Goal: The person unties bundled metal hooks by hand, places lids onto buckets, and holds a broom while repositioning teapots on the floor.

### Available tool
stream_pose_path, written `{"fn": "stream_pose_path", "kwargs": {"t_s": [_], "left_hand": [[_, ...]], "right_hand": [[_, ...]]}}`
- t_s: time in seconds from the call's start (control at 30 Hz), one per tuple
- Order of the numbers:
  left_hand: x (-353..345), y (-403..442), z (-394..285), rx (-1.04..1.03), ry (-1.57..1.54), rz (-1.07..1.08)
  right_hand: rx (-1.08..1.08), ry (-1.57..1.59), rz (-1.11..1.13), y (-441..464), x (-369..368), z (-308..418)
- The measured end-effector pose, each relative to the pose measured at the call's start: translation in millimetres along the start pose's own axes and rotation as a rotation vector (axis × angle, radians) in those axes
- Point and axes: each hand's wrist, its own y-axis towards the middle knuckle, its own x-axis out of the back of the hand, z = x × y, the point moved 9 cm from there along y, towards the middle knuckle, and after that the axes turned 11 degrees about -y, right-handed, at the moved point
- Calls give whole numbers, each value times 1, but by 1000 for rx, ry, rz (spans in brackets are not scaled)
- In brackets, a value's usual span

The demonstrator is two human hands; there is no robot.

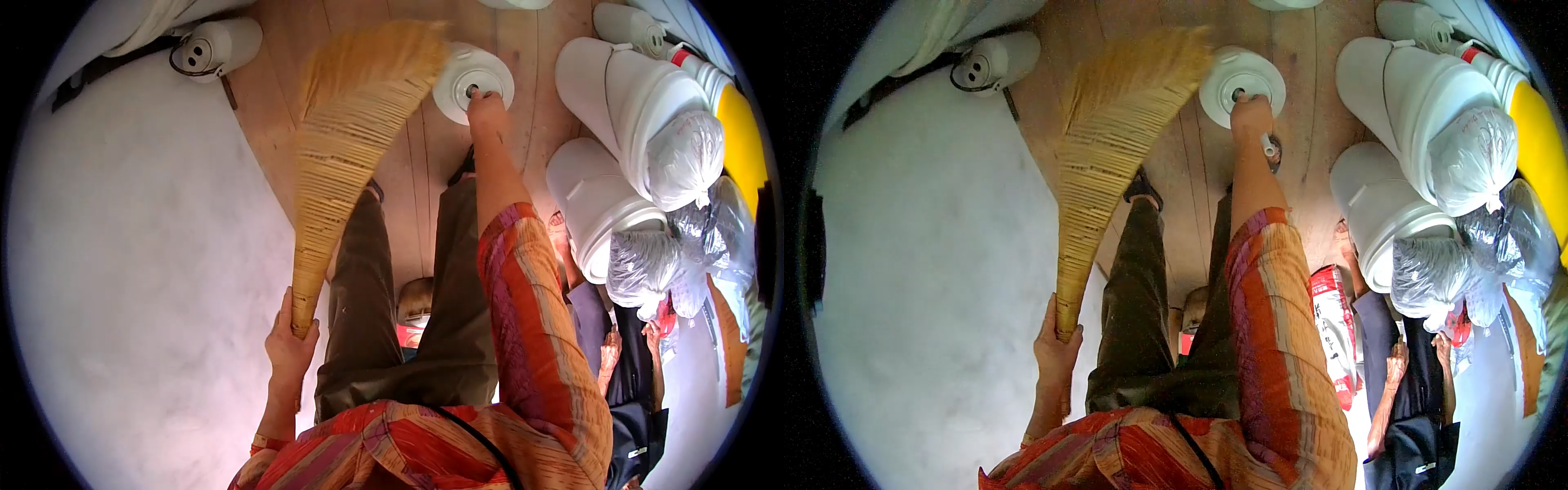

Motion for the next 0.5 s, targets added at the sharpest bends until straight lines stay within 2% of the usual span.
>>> {"fn": "stream_pose_path", "kwargs": {"t_s": [0.07,0.17,0.27,0.47,0.5], "left_hand": [[13,10,-31,-61,138,-30],[28,25,-103,-353,438,-65],[48,43,-177,-522,538,-51],[72,57,-289,-612,896,-51],[77,56,-293,-530,924,-45]], "right_hand": [[7,45,-18,10,-15,-8],[-14,107,-28,18,-25,-13],[-35,92,12,20,-38,-18],[164,402,-221,13,-27,-13],[104,440,-223,14,-30,-16]]}}
